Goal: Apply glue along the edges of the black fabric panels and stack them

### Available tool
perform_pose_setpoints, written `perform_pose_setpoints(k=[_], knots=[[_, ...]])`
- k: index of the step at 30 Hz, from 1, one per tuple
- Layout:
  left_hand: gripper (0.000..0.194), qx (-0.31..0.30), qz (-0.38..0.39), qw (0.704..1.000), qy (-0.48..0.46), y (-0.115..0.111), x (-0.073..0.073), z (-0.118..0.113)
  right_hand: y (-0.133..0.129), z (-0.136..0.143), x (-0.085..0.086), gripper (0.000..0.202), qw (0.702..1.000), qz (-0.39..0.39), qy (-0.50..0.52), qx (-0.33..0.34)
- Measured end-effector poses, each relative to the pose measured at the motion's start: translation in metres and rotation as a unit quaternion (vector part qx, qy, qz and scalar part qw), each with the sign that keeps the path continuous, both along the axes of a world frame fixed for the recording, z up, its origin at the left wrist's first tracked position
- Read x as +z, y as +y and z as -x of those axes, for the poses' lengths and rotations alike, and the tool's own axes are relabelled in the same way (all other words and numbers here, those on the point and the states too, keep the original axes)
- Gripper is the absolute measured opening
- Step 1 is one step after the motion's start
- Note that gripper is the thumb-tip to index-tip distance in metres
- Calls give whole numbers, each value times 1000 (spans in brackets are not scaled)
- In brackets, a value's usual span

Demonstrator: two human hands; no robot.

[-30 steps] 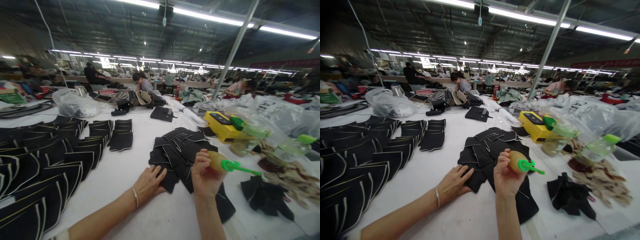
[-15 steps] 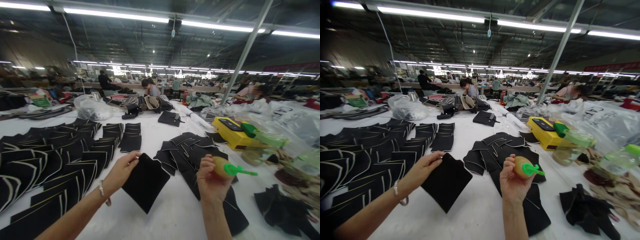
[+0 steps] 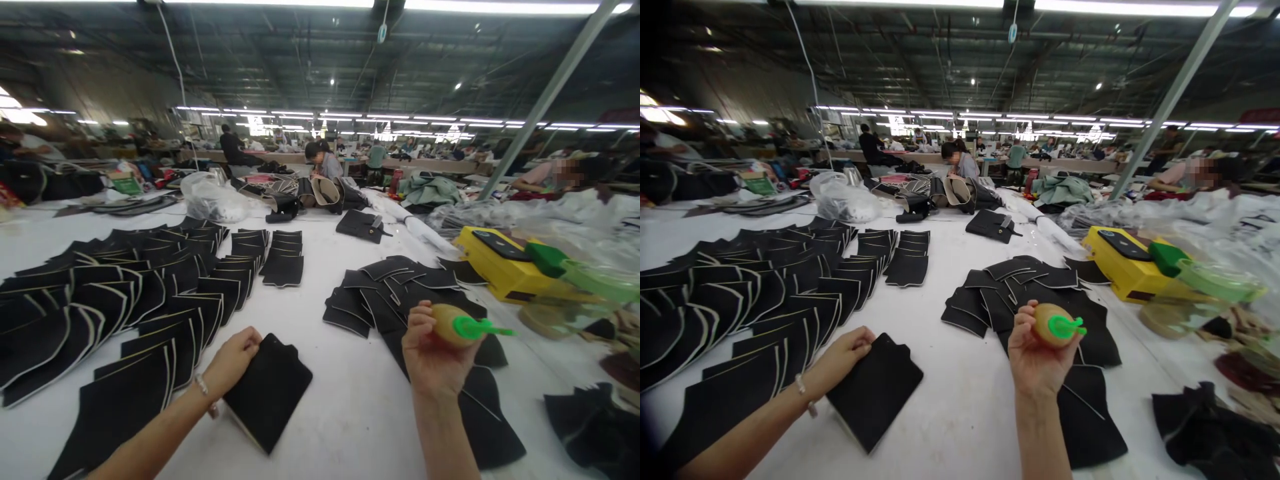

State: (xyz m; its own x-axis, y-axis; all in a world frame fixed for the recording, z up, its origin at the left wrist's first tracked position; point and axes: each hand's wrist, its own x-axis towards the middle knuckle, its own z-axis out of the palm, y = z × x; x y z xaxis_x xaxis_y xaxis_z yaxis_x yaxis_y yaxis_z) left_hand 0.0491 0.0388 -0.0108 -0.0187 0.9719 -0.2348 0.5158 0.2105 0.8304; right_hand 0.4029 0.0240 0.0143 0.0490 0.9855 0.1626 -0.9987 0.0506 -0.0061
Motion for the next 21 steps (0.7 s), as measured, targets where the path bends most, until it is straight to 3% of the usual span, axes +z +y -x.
perform_pose_setpoints(k=[3,6,8,11,15,18,21], knots=[[10,61,7,998,-16,8,-4,-8,1,-1,-2,91,1000,11,-1,-5],[33,75,-1,997,34,-2,-6,-12,2,-3,-3,88,1000,13,7,-11],[42,28,-13,986,164,-18,-3,-12,2,-4,-3,88,1000,12,13,-10],[32,-81,-47,934,344,-41,6,-16,2,-3,-3,89,1000,11,15,-4],[39,-192,-119,917,330,-53,20,-42,1,4,1,90,999,31,2,-9],[47,-272,-79,899,334,-50,27,-63,0,8,4,87,999,50,-10,-17],[48,-302,-47,874,378,-46,33,-76,-1,8,5,85,998,51,-22,-19]])
